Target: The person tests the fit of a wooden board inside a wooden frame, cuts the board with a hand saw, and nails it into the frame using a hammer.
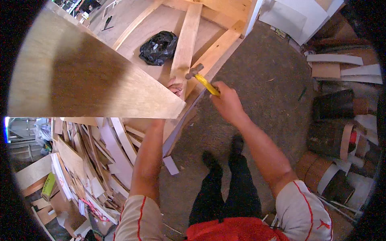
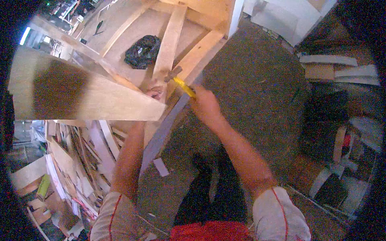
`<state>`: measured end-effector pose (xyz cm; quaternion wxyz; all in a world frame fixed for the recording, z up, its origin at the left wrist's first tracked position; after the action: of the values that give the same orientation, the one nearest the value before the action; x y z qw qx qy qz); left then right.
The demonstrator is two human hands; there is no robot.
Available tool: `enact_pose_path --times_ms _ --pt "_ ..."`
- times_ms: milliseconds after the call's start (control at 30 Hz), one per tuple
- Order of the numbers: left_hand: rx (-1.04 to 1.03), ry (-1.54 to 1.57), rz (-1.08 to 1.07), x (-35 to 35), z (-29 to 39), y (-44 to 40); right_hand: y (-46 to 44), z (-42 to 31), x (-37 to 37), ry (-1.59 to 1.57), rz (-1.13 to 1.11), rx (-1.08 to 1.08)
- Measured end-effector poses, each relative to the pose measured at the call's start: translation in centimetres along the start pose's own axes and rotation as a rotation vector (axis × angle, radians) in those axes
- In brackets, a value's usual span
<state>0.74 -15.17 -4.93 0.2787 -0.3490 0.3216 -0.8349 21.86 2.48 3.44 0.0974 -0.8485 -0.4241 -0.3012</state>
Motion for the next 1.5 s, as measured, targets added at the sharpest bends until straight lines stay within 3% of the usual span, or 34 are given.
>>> enact_pose_path --times_ms 67,100,167,333,367,433,500,633,733,800,900,1133,1267,1367,1467,1500 --pt "0.098 0.082 0.010 -0.1 -1.9 1.1 -1.4 -1.5 0.0 0.058 -0.020 -0.001" --pt "0.272 0.124 0.001 -0.7 -5.2 4.8 -2.2 -2.5 0.1 0.106 -0.037 -0.032" --pt "0.426 0.143 -0.002 -0.9 -6.6 6.7 -3.7 -3.4 -0.3 0.164 -0.047 -0.059" --pt "0.050 -0.014 0.014 -0.7 -1.3 1.6 -9.9 -4.0 -2.7 0.185 -0.041 0.074" --pt "0.204 -0.069 -0.052 0.1 -0.4 1.7 -11.3 -5.1 -2.8 0.238 -0.059 0.069" --pt "0.777 0.123 -0.067 0.4 -10.1 12.5 -13.5 -6.4 -3.7 0.320 -0.082 0.072" --pt "0.902 0.110 -0.021 0.4 -5.7 8.4 -15.1 -6.2 -4.5 0.423 -0.039 0.198" --pt "0.476 0.077 0.031 0.1 0.1 1.8 -18.5 -8.0 -2.7 0.571 -0.105 0.280" --pt "0.879 0.122 0.081 1.0 0.6 1.7 -22.3 -8.1 -3.6 0.631 -0.033 0.403" --pt "0.536 -0.166 -0.157 1.5 2.7 -1.3 -24.5 -8.7 -4.0 0.646 -0.084 0.403" --pt "0.527 -0.134 -0.096 1.2 3.6 -3.3 -28.0 -9.7 -4.5 0.670 -0.127 0.415" --pt "0.503 -0.116 -0.090 1.3 2.8 -2.6 -32.8 -11.2 -6.1 0.740 -0.114 0.924" --pt "0.490 -0.182 -0.096 1.3 2.8 -2.6 -34.8 -11.6 -9.6 0.738 -0.033 1.011" --pt "0.566 -0.198 -0.094 0.8 2.7 -1.7 -34.7 -10.9 -10.8 0.604 0.102 0.947" --pt "0.527 -0.191 -0.095 0.8 2.5 -1.5 -31.0 -9.6 -9.4 0.281 0.196 0.234" --pt "0.519 -0.189 -0.111 1.0 2.4 -1.5 -29.9 -8.7 -9.4 0.180 0.346 0.088"
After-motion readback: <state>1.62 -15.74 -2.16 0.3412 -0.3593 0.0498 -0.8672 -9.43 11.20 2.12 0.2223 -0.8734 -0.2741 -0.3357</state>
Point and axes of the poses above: each hand's wrist, its own y-axis away from the middle knuckle, its own x-axis out of the back of the hand, z = x × y, the point moved 1 cm from there along -y, towards the middle knuckle, and after that the axes turned 7 degrees about -x, right-handed, at the moved point
